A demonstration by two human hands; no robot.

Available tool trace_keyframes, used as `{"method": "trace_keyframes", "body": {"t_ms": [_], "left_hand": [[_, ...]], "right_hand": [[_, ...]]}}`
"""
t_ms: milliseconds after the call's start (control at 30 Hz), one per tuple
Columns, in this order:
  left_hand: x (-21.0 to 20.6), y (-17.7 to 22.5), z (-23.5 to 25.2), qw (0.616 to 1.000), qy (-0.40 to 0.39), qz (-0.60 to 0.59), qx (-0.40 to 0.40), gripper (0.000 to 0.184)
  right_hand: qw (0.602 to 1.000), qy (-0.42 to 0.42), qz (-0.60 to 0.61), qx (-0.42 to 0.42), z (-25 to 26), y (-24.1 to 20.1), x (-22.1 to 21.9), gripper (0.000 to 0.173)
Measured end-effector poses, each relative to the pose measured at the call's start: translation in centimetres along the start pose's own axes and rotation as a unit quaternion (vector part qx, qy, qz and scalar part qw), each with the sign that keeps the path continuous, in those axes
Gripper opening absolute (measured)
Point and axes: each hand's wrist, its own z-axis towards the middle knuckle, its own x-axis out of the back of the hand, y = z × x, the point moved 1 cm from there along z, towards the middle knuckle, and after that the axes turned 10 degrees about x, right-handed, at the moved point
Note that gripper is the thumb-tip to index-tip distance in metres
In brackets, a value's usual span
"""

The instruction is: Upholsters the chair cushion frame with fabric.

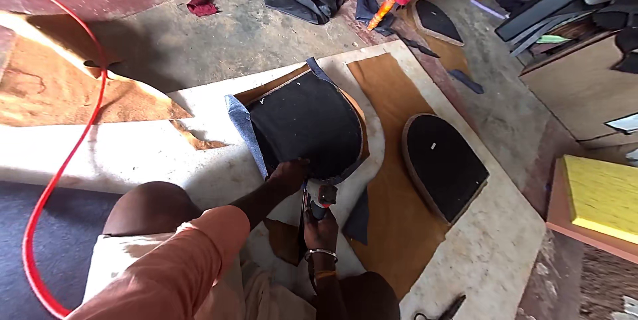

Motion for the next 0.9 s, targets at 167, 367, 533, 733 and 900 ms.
{"method": "trace_keyframes", "body": {"t_ms": [167,367,533,733,900], "left_hand": [[0.1,-0.3,0.1,1.0,0.011,-0.015,0.003,0.027],[1.8,-2.2,-1.8,0.997,-0.068,0.042,0.001,0.031],[0.9,-1.8,-1.6,1.0,-0.001,0.012,0.011,0.027],[0.6,-2.0,-1.7,0.999,0.008,-0.017,0.026,0.025],[2.4,-4.3,-3.7,0.999,0.005,0.031,-0.012,0.026]], "right_hand": [[0.999,-0.014,-0.031,-0.022,0.5,-0.7,-0.5,0.041],[1.0,0.007,0.008,-0.013,-1.1,-0.1,0.4,0.038],[1.0,-0.012,-0.009,0.014,-0.3,-0.7,-0.9,0.037],[0.999,-0.032,-0.041,-0.007,0.3,-1.3,-0.6,0.041],[0.983,0.015,0.168,-0.076,-0.8,-0.7,1.2,0.028]]}}
